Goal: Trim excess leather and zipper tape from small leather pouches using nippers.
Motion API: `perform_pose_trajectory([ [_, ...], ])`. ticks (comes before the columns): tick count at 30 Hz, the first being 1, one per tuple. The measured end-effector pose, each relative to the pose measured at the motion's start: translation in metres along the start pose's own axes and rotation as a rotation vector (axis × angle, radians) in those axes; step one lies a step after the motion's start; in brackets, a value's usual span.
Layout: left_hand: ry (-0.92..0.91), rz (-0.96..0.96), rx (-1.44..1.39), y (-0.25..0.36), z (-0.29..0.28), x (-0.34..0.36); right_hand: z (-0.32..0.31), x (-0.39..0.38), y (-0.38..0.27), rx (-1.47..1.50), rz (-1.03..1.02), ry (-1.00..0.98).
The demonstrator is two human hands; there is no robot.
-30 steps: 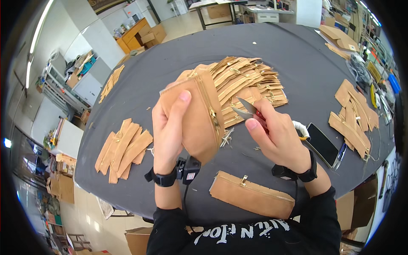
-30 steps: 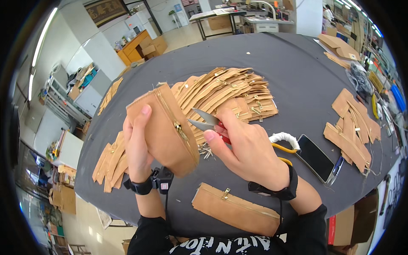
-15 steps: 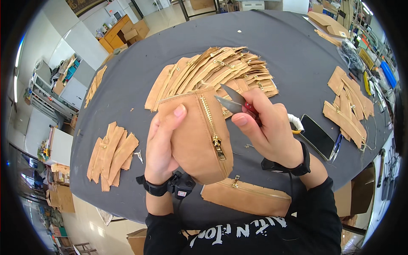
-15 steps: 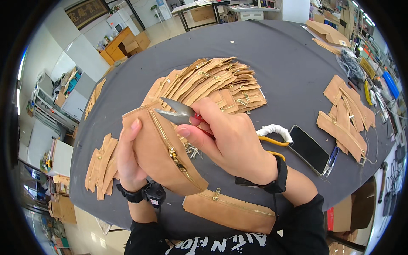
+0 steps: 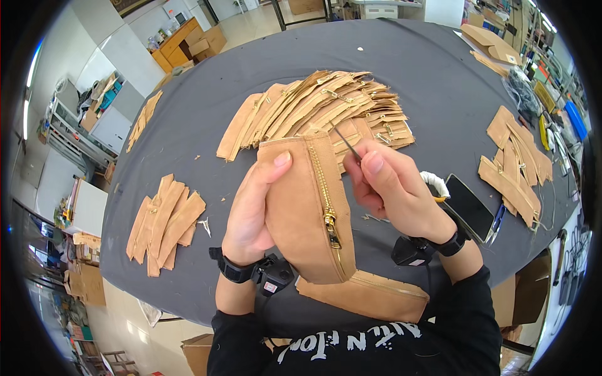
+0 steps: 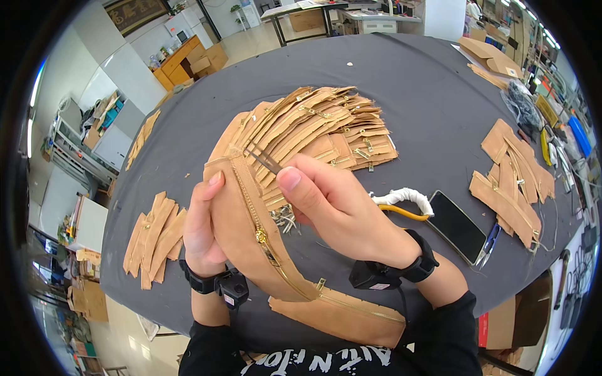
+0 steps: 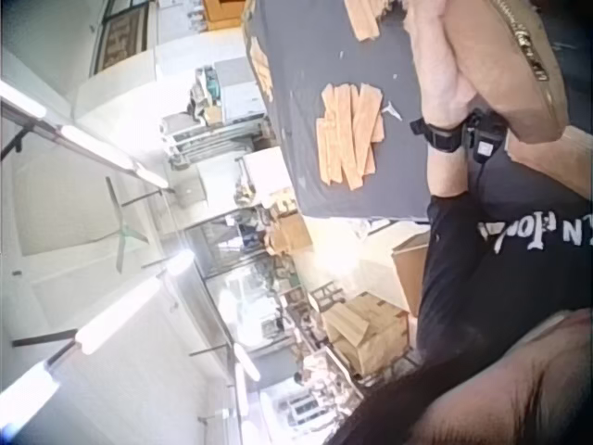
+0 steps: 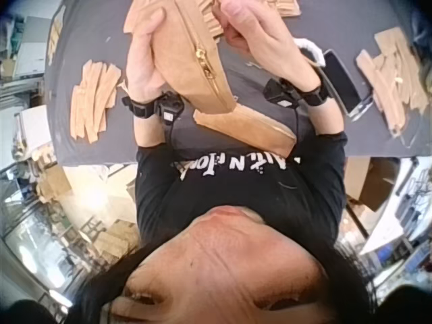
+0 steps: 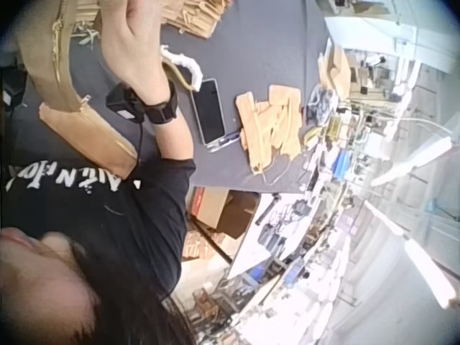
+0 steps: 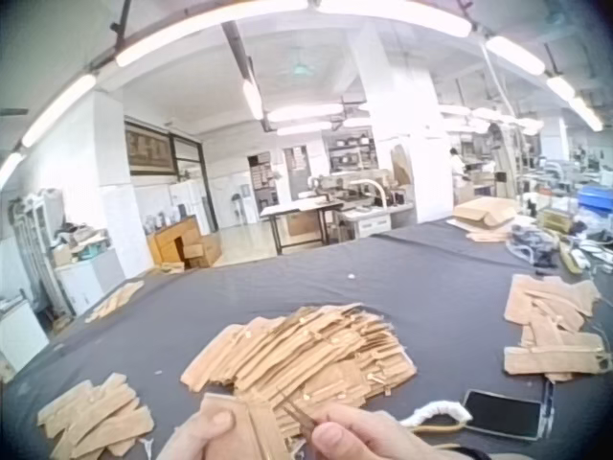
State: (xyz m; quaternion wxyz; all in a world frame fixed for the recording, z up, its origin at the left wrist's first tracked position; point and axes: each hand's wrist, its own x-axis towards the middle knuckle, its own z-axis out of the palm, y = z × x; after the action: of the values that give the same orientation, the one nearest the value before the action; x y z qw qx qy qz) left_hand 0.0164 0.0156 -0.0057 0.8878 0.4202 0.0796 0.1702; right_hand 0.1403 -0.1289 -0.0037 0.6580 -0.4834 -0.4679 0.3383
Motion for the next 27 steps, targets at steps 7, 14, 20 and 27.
perform_pose_trajectory([
  [7,-0.087,-0.011,0.031,0.002,0.001,0.001,0.000,0.001,-0.004,0.109,0.119,-0.070],
  [14,0.106,0.245,0.558,0.007,0.005,-0.005,-0.012,0.000,-0.008,-0.184,-0.020,0.051],
  [20,0.289,1.295,1.714,0.002,0.005,-0.005,-0.001,-0.007,-0.014,-0.663,-0.202,0.241],
  [27,0.304,1.478,1.868,0.000,0.002,-0.004,0.010,-0.012,-0.014,-0.919,-0.305,0.283],
])
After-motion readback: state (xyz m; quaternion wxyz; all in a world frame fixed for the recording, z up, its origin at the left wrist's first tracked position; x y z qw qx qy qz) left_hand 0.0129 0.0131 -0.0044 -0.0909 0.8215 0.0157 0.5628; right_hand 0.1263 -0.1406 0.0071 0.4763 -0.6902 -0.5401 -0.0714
